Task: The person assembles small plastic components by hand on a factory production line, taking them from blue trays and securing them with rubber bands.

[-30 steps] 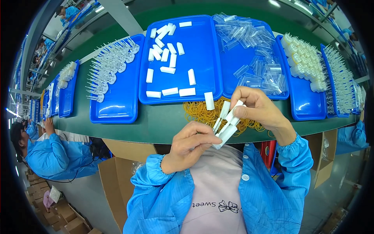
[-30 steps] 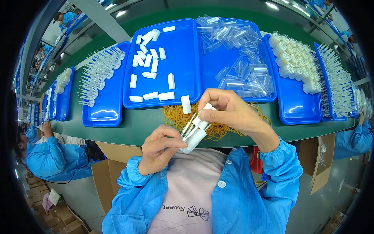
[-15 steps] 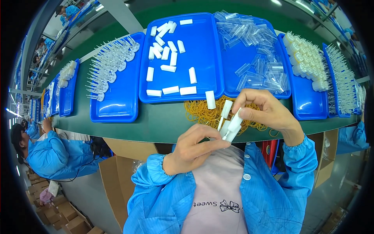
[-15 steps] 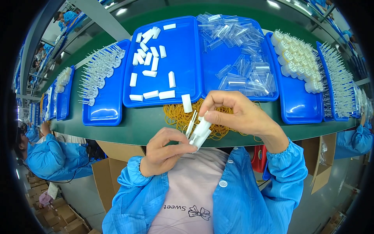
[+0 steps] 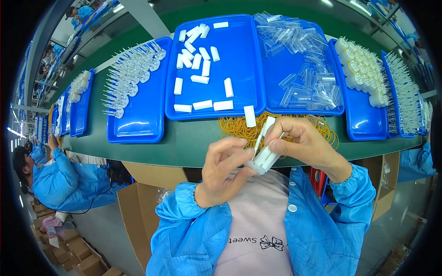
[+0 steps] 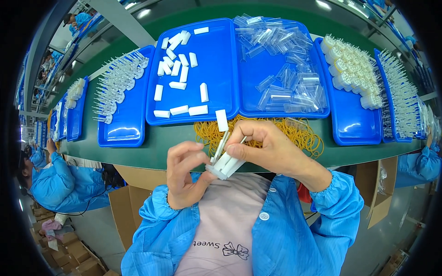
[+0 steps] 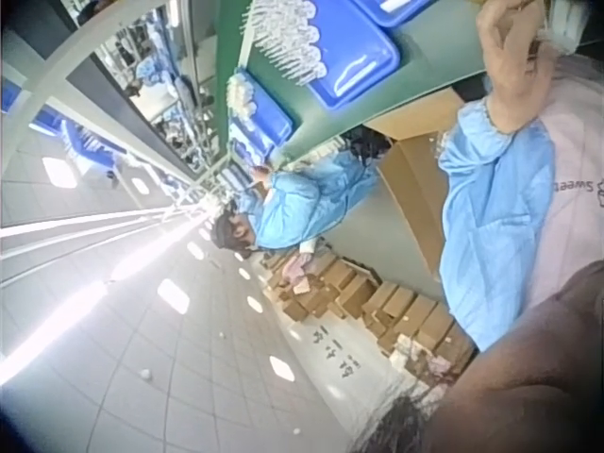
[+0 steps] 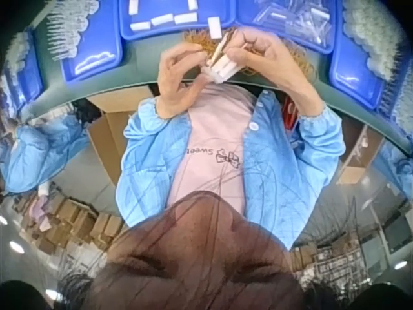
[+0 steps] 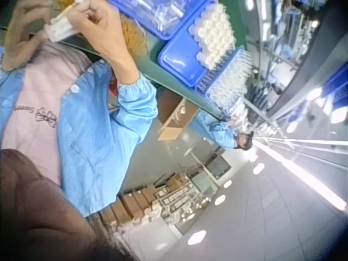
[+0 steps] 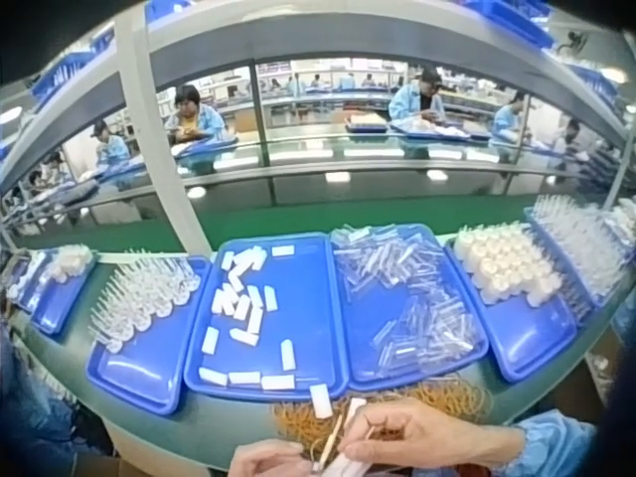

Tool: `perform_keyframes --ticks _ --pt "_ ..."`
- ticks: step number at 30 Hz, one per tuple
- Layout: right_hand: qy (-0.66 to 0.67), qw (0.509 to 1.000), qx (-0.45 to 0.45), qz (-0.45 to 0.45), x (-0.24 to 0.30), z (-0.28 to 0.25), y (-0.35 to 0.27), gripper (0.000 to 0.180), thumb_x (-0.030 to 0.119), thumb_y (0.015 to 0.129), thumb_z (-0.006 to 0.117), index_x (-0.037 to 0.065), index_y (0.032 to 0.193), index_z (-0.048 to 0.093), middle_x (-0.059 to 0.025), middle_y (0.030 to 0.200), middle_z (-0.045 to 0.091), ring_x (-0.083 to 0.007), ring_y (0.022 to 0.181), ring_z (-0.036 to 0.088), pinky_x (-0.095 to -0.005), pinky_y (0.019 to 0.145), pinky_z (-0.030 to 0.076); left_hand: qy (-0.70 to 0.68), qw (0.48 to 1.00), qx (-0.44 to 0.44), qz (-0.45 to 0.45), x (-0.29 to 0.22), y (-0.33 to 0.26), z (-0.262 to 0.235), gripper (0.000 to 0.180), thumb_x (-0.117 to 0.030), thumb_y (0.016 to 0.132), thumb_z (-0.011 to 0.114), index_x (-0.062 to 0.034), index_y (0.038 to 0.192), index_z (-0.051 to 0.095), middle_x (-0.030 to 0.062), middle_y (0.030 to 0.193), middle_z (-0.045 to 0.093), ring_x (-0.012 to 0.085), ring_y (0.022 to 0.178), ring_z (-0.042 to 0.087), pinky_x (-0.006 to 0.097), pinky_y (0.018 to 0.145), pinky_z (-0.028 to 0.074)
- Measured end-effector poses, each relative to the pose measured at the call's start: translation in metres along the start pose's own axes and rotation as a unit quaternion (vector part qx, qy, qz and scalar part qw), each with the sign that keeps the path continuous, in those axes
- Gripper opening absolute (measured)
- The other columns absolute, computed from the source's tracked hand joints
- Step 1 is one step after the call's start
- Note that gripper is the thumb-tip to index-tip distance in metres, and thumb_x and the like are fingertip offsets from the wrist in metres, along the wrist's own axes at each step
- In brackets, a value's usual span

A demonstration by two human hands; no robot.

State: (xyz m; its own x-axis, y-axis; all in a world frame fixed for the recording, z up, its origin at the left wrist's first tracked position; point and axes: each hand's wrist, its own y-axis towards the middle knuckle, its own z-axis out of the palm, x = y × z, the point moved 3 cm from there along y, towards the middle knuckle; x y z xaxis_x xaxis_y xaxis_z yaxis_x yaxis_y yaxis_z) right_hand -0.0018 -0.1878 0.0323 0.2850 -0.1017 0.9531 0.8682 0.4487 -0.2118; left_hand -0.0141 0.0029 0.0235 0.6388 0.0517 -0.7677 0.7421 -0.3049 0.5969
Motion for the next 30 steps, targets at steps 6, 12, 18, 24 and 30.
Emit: perform_keyframes --ticks 6,12,18,24,30 --pt "-0.420 0.892 -0.018 -0.167 0.032 -0.013 0.029 0.015 0.022 0.086 0.059 0.009 0.092 0.064 -0.0083 0.082 0.063 -0.0265 0.079 0.057 -0.0374 0.069 0.044 0.019 0.992 0.068 -0.106 0.023 -0.003 -0.012 0.023 -0.001 0.072 0.074 -0.0004 0.094 0.067 0.0118 0.088 0.067 0.0219 0.079 0.064 0.031 0.068 0.051" --pt "-0.549 0.780 -0.076 -0.291 0.024 -0.024 0.117 0.017 0.012 0.083 0.061 0.009 0.100 0.065 -0.0058 0.091 0.064 -0.0245 0.087 0.059 -0.0361 0.075 0.046 -0.024 0.981 0.028 -0.193 0.026 -0.011 -0.017 0.016 0.003 0.076 0.069 0.0002 0.092 0.066 0.0100 0.092 0.062 0.0186 0.083 0.060 0.029 0.072 0.048" --pt "-0.732 0.615 -0.022 -0.293 -0.012 -0.016 0.156 0.002 0.010 0.081 0.062 0.009 0.083 0.061 -0.0060 0.084 0.062 -0.0235 0.087 0.058 -0.0369 0.076 0.044 0.025 0.984 0.040 -0.174 0.029 -0.016 -0.029 0.018 0.003 0.080 0.067 -0.0006 0.098 0.067 0.0087 0.095 0.059 0.0168 0.087 0.056 0.027 0.077 0.046" --pt "-0.515 0.834 -0.042 -0.192 0.016 -0.020 0.146 0.014 0.014 0.080 0.066 0.008 0.083 0.054 -0.0040 0.074 0.059 -0.0177 0.063 0.057 -0.0314 0.058 0.043 0.003 0.984 -0.015 -0.178 0.033 -0.018 -0.038 0.015 -0.004 0.087 0.064 -0.0009 0.101 0.066 0.0078 0.101 0.056 0.0154 0.091 0.054 0.026 0.078 0.044" --pt "-0.121 0.987 0.010 -0.102 0.013 -0.013 0.125 0.024 0.021 0.082 0.070 0.008 0.096 0.056 0.0002 0.071 0.054 -0.0067 0.060 0.051 -0.0225 0.053 0.041 0.043 0.990 -0.027 -0.130 0.026 -0.011 -0.035 0.015 0.000 0.084 0.065 -0.0016 0.099 0.068 0.0081 0.098 0.058 0.0165 0.089 0.054 0.026 0.077 0.044"
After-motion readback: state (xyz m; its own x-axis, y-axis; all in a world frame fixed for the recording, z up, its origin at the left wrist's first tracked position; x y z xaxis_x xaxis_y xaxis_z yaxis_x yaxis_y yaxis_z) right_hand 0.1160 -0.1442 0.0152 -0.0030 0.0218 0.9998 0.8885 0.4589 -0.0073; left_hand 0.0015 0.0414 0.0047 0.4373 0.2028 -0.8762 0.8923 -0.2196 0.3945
